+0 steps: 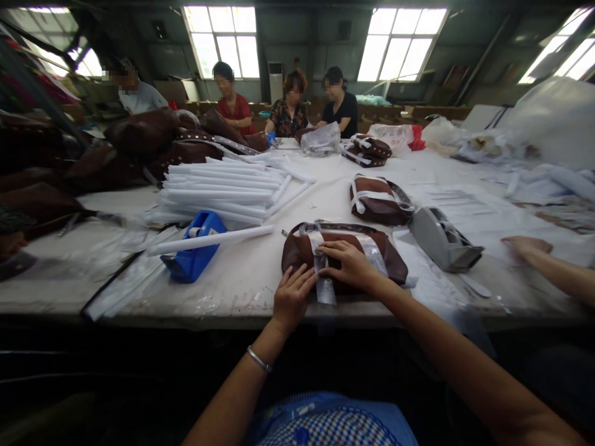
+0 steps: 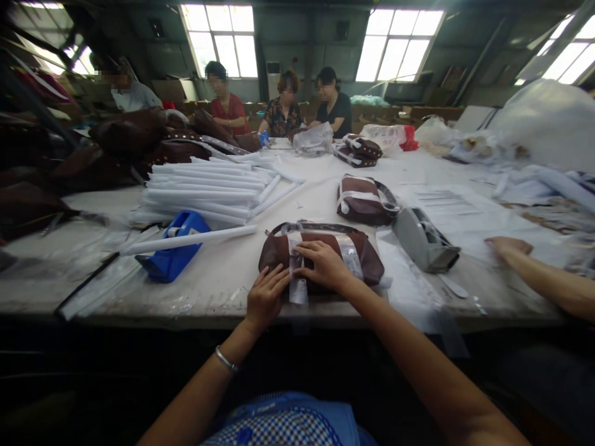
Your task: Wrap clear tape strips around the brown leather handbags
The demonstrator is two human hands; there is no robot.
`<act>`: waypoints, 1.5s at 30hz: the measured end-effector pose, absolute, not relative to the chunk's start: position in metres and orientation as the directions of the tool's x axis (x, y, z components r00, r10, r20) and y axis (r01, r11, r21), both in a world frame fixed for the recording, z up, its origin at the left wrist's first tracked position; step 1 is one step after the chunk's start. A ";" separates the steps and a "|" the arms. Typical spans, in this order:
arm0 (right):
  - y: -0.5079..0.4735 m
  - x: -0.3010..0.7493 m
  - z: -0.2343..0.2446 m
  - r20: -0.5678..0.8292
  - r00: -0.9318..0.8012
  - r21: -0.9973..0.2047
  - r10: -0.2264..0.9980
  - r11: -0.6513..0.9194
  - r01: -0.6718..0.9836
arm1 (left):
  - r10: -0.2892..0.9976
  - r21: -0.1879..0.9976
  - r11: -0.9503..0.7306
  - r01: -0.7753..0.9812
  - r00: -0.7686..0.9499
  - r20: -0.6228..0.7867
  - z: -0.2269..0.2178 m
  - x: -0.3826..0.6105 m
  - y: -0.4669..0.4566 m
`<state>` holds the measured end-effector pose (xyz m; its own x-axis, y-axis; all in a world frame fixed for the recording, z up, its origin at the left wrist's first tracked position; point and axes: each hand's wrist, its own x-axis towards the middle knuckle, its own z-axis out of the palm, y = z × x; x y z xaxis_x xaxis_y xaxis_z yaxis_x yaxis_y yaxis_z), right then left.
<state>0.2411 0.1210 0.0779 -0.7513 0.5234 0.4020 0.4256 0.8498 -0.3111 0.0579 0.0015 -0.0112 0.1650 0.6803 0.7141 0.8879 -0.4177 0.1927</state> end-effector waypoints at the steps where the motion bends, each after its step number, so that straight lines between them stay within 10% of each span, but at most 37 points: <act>1: 0.120 0.241 0.077 0.407 -0.743 -0.294 0.531 0.847 0.443 | 0.682 0.195 -0.419 0.887 0.166 0.712 -0.011 0.058 0.001; 20: 0.122 0.240 0.060 0.516 -0.731 -0.076 0.447 0.874 0.481 | 0.682 0.210 -0.408 0.888 0.144 0.717 -0.010 0.059 0.001; 36: 0.164 0.185 0.139 0.741 -0.633 0.215 0.224 0.814 0.540 | 0.686 0.209 -0.406 0.890 0.145 0.713 -0.011 0.058 0.001; 45: 0.100 0.225 0.082 0.626 -0.761 0.202 0.172 0.906 0.372 | 0.718 0.295 -0.427 0.855 0.122 0.685 -0.008 0.057 0.002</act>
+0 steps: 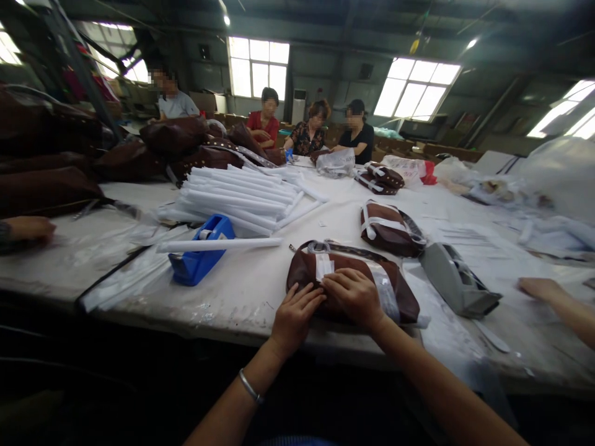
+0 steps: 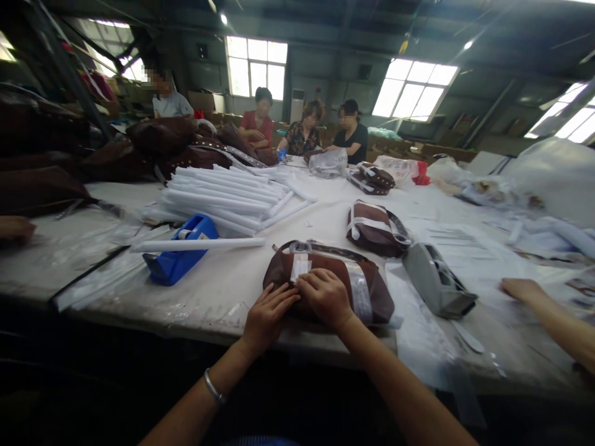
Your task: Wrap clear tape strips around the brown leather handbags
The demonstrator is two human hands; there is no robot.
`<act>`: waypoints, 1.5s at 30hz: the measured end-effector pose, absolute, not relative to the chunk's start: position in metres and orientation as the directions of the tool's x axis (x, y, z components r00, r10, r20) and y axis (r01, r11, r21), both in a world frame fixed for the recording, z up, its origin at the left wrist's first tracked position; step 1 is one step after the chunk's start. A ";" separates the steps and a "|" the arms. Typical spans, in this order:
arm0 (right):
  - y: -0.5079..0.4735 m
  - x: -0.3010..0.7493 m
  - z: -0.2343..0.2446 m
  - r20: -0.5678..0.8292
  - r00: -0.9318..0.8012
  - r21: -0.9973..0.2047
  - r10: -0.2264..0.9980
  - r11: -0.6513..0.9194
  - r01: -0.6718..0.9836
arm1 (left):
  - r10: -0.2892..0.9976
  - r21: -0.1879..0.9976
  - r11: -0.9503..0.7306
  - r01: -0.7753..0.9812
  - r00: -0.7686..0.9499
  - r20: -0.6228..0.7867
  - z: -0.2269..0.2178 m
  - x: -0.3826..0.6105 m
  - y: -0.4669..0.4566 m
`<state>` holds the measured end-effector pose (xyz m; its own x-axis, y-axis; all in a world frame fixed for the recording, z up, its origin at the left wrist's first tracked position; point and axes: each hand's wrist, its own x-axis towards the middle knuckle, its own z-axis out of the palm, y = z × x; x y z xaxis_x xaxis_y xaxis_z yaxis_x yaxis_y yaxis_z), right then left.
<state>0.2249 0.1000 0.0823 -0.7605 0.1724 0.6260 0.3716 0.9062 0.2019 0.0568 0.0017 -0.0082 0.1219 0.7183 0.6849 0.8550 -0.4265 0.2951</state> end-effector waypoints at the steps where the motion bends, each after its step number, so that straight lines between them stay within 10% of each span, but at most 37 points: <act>1: 0.097 0.227 0.076 0.630 -0.754 0.190 0.186 0.905 0.381 | 0.722 0.310 -0.434 0.846 0.121 0.681 -0.008 0.056 0.002; 23: 0.063 0.233 0.052 0.652 -0.674 -0.013 0.349 0.893 0.450 | 0.733 0.393 -0.370 0.842 0.004 0.680 -0.008 0.058 0.002; 33: 0.034 0.274 0.029 0.643 -0.666 -0.157 0.377 0.917 0.367 | 0.733 0.196 -0.420 0.886 0.204 0.649 -0.007 0.055 0.001; 40: 0.011 0.300 -0.009 0.423 -0.826 -0.062 0.374 0.921 0.385 | 0.741 0.211 -0.429 0.878 0.209 0.638 -0.008 0.055 0.001; 45: 0.022 0.286 -0.013 0.582 -0.740 -0.104 0.336 0.934 0.342 | 0.756 0.218 -0.427 0.877 0.215 0.618 -0.003 0.054 0.003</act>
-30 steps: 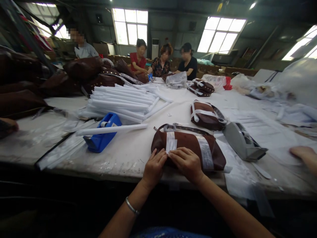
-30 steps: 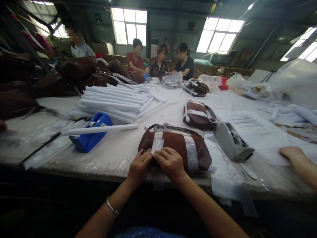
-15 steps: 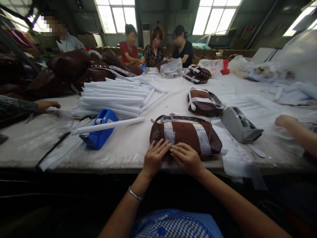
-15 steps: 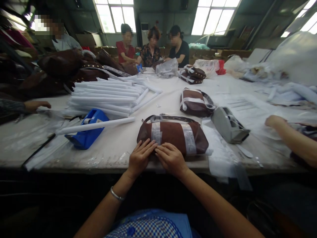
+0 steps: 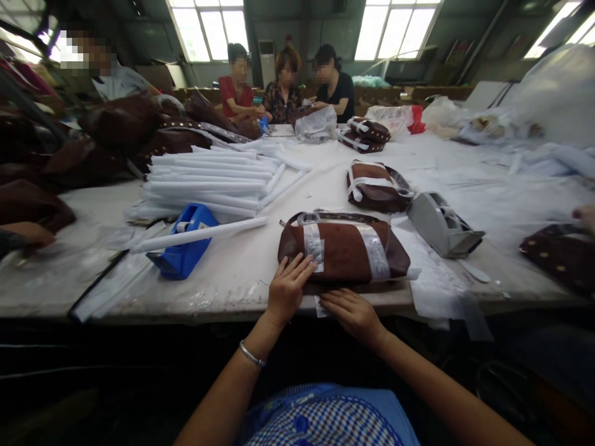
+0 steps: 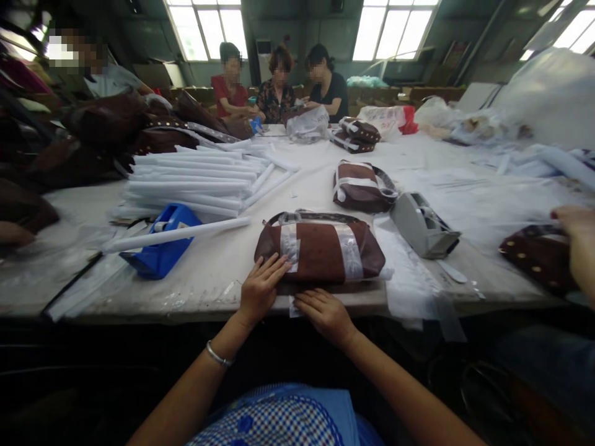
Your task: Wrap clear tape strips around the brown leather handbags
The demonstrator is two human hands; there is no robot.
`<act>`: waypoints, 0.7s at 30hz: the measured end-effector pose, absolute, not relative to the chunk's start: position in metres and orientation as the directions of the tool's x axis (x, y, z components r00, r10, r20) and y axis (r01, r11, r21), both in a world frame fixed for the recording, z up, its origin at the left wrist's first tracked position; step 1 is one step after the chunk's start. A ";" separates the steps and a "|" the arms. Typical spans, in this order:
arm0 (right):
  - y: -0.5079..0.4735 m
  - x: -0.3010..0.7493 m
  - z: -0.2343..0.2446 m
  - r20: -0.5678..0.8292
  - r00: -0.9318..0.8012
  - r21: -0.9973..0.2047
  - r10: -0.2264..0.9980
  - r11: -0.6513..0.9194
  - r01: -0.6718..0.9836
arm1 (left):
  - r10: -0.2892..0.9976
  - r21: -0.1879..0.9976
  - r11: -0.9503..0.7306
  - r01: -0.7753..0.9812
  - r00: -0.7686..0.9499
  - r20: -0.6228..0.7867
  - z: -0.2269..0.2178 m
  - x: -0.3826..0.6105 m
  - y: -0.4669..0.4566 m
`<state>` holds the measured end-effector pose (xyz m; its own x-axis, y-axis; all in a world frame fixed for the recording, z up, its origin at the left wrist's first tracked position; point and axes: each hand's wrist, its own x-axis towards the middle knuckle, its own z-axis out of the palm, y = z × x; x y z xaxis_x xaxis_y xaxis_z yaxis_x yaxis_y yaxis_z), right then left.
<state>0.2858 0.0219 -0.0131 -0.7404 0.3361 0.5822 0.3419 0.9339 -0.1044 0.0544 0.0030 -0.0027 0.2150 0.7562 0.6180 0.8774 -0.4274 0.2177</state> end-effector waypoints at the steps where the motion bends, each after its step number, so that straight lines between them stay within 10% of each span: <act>1: 0.023 0.284 -0.011 0.599 -0.729 -0.119 0.332 0.937 0.329 | 0.757 0.216 -0.428 0.878 0.218 0.616 -0.001 0.055 0.004; 21: 0.005 0.287 0.014 0.631 -0.714 -0.178 0.304 0.952 0.249 | 0.746 0.195 -0.416 0.888 0.212 0.631 -0.004 0.065 0.008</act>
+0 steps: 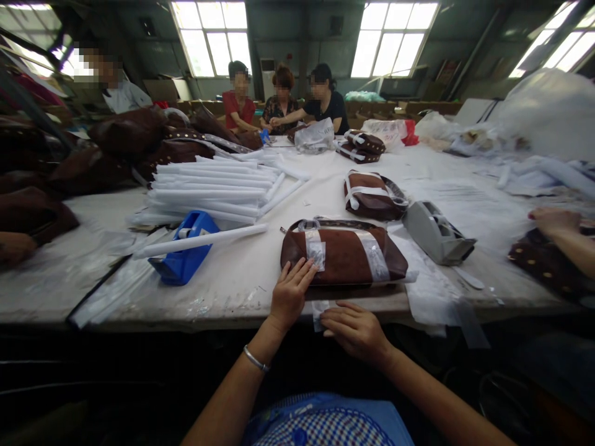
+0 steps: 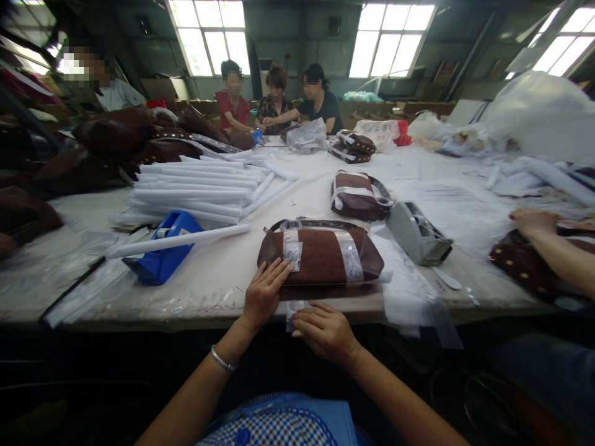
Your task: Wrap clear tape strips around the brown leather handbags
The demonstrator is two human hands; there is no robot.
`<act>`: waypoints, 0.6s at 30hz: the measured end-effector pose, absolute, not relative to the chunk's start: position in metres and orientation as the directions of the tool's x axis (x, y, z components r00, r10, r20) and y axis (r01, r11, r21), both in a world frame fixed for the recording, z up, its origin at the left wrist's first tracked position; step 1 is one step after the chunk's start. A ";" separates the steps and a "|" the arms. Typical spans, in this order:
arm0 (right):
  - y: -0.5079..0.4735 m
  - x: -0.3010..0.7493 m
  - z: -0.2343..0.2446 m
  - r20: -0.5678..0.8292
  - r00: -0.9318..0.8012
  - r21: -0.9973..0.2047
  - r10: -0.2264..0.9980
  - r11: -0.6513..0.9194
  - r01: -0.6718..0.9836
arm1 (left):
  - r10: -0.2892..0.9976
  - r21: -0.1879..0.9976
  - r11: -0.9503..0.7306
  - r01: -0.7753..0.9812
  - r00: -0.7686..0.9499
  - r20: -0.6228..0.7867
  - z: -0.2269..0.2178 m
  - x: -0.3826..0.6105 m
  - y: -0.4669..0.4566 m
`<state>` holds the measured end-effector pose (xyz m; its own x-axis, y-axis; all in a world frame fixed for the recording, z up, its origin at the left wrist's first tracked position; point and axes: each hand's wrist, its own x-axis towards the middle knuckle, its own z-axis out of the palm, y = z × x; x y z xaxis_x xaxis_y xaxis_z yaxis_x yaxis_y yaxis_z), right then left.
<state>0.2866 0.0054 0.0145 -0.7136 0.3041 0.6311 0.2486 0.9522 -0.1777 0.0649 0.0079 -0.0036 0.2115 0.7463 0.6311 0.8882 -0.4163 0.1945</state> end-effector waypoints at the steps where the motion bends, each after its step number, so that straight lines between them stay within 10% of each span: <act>1: 0.009 0.285 0.021 0.646 -0.684 -0.185 0.340 0.938 0.292 | 0.744 0.196 -0.421 0.886 0.213 0.634 -0.004 0.065 0.008; 7: 0.051 0.262 0.051 0.652 -0.460 -0.219 0.602 0.731 0.647 | 0.720 0.195 -0.437 0.878 0.211 0.662 -0.006 0.065 0.007; 18: 0.076 0.238 0.049 0.550 -0.422 -0.412 0.721 0.674 0.614 | 0.696 0.196 -0.420 0.886 0.175 0.696 -0.008 0.065 0.009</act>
